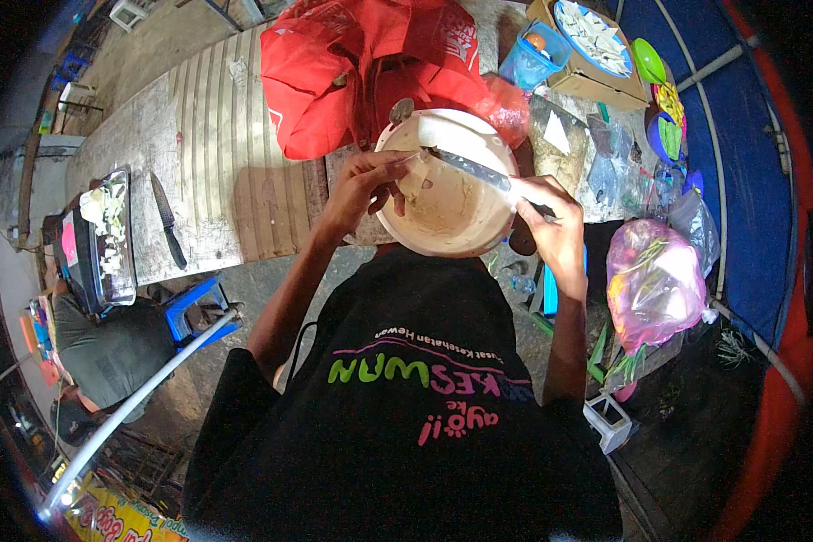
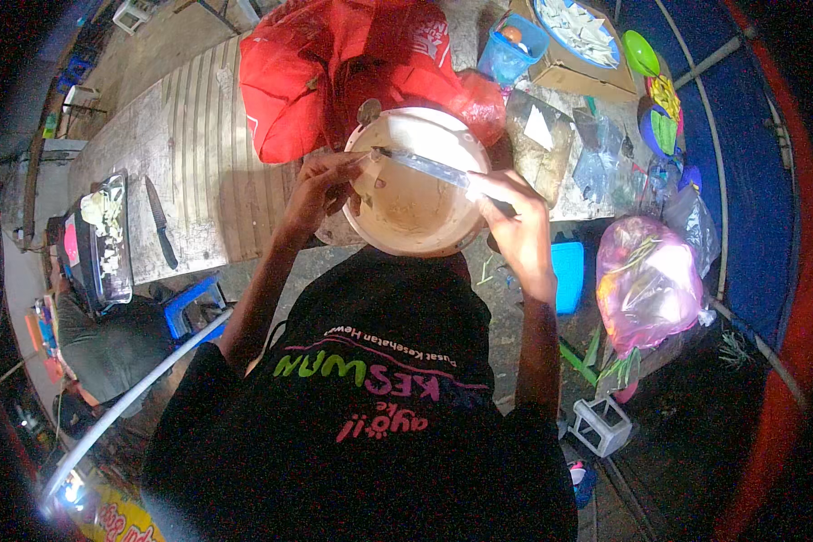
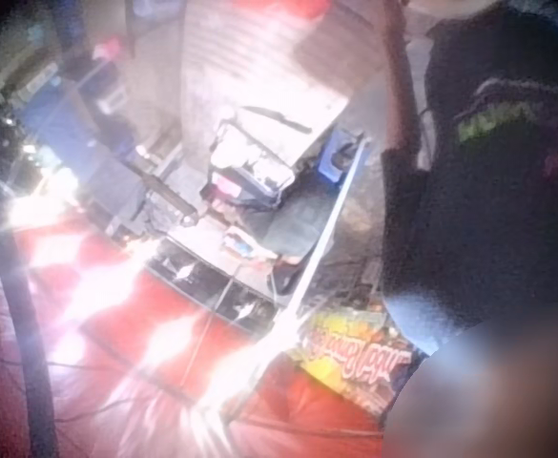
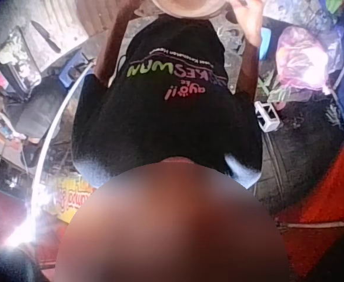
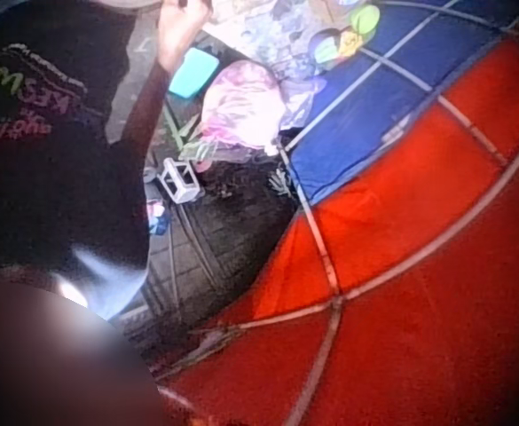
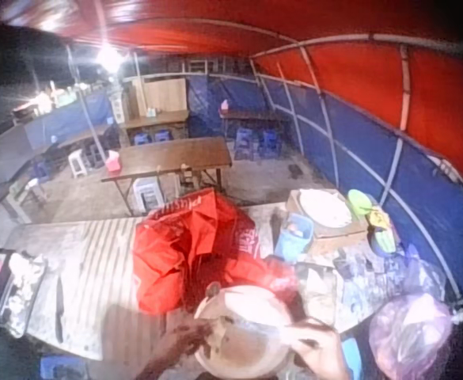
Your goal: The person scoops a brown paste from a white bowl using a spoon and spreads it onto flat triangular wrappers. They fold each wrapper into a small packet and place it into a blue bowl on a cardboard box. The process repeats continuously.
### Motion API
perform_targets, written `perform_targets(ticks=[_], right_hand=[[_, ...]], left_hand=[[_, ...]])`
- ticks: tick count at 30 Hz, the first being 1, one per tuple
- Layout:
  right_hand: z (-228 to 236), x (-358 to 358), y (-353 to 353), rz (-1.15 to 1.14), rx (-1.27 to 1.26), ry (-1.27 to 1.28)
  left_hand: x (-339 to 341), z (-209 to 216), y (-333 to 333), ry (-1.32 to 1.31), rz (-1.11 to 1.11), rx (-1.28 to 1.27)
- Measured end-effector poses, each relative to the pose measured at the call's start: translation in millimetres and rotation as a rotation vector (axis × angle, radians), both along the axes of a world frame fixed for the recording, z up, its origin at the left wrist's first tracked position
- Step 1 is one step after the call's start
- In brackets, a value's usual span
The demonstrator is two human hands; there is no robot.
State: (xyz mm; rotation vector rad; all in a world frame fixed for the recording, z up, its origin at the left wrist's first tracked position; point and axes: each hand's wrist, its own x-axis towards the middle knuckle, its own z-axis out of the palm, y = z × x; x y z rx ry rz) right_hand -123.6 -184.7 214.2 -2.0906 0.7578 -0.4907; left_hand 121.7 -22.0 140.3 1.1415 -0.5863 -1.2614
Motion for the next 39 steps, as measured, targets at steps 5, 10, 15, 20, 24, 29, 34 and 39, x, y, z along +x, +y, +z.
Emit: perform_targets(ticks=[5,10,15,20,24,29,34,39], right_hand=[[-6,-5,-6,-0.017,0.002,-0.009],[-11,-8,-7,-0.081,0.17,-0.021],[-8,-11,-17,-0.066,0.019,0.253],[-18,1,-15,0.001,-0.2,0.663],[-35,8,-8,0.087,-0.402,0.597],[-45,8,-8,0.208,-0.444,0.686],[-38,6,-8,0.216,-0.39,0.674],[-48,16,-9,0.208,-0.281,0.726]], left_hand=[[2,4,2,0.007,0.027,-0.025],[2,7,-1,-0.122,0.123,0.069],[2,-11,-8,-0.264,0.152,0.014],[-16,-48,-7,-0.19,0.179,-0.02],[-39,-72,-5,-0.327,0.427,-0.033],[-51,-86,-8,-0.438,0.544,-0.05],[-56,-88,-13,-0.56,0.566,0.003],[-55,-83,-14,-0.446,0.583,-0.083]])
